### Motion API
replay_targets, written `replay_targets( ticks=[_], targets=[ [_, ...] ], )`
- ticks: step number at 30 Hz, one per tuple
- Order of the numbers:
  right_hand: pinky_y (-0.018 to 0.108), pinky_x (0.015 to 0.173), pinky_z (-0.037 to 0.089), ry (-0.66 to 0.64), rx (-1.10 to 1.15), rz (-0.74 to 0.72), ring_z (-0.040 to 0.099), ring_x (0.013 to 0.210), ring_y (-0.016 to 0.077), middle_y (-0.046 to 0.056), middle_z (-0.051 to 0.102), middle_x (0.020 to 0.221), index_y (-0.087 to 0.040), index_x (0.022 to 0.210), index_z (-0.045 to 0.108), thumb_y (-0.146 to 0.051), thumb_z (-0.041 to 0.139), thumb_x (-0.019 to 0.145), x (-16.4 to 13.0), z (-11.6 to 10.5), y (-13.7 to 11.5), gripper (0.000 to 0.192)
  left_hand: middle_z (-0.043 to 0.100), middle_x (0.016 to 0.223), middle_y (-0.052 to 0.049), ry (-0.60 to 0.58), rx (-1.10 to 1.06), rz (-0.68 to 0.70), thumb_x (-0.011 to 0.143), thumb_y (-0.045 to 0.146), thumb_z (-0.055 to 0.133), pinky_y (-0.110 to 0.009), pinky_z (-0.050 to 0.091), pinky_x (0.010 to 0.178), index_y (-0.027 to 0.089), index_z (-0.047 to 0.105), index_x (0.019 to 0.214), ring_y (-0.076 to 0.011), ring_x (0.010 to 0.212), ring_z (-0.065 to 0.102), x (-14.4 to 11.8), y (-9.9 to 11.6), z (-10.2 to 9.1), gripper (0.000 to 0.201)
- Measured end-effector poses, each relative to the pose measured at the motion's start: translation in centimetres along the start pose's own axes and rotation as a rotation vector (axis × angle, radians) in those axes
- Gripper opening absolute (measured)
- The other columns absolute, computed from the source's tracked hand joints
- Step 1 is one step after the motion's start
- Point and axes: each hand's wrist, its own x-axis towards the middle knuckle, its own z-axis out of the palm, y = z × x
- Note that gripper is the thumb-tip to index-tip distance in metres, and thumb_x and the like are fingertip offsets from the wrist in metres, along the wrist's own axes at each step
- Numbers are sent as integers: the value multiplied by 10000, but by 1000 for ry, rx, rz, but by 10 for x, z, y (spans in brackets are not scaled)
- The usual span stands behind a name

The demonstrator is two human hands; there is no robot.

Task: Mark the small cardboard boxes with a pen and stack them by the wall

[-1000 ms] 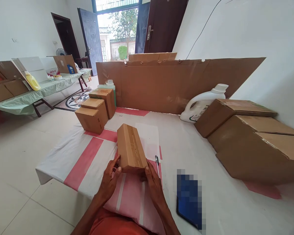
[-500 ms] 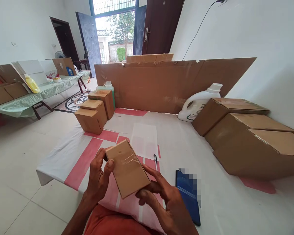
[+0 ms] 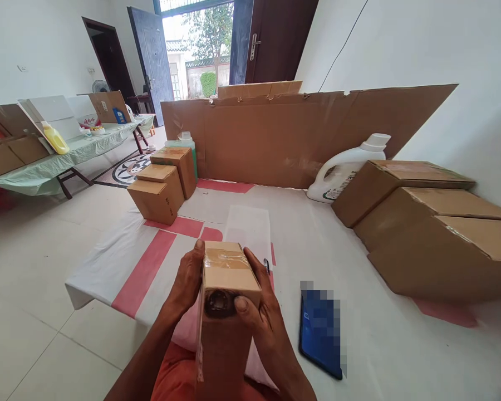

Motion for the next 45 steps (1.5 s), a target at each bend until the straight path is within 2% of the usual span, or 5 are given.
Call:
replay_targets(
  ticks=[10, 15, 29, 39, 45],
  targets=[
    [470, 1162, 446, -85, 236, 143, 542, 1405, 321, 99, 546, 1554, -293, 1519, 446, -636, 765, 827, 18, 1, -4, 835, 428, 1602, -105, 68, 178, 374, 927, 815, 446, -507, 421, 1152, 312, 422, 1543, -341, 1444, 445, -14, -17, -8, 796],
    [491, 1104, 502, 14, 107, 141, 553, 1374, 329, 143, 567, 1499, -230, 1495, 465, -571, 755, 836, 20, 15, -4, 797, 580, 1432, -82, -77, 405, 484, 1004, 499, 559, -508, 383, 1181, 298, 655, 1315, -334, 1380, 505, -21, -8, -22, 383],
    [447, 1075, 509, 6, -291, -28, 659, 1193, 263, 113, 700, 1271, -209, 1257, 591, -259, 677, 827, 22, 5, -15, 441, 563, 1359, -105, -103, 524, 379, 1037, 408, 406, -489, 420, 1107, 249, 537, 1337, -309, 1287, 520, -22, -20, -7, 364],
    [382, 727, 425, 315, -644, 378, 644, 821, 303, 92, 654, 792, -243, 708, 521, -344, 707, 790, 11, -73, 93, 227, 450, 1477, -129, -217, 465, 328, 944, 455, 590, -545, 366, 1176, 277, 359, 1503, -346, 1405, 426, -21, -32, -9, 631],
    [319, 576, 333, 271, -564, 373, 536, 535, 212, -8, 542, 512, -258, 593, 496, -318, 679, 794, 15, -79, 99, 278, 403, 1493, -167, -296, 398, 263, 825, 432, 698, -579, 343, 1194, 245, 306, 1517, -374, 1420, 413, -15, -32, -10, 817]
  ],
)
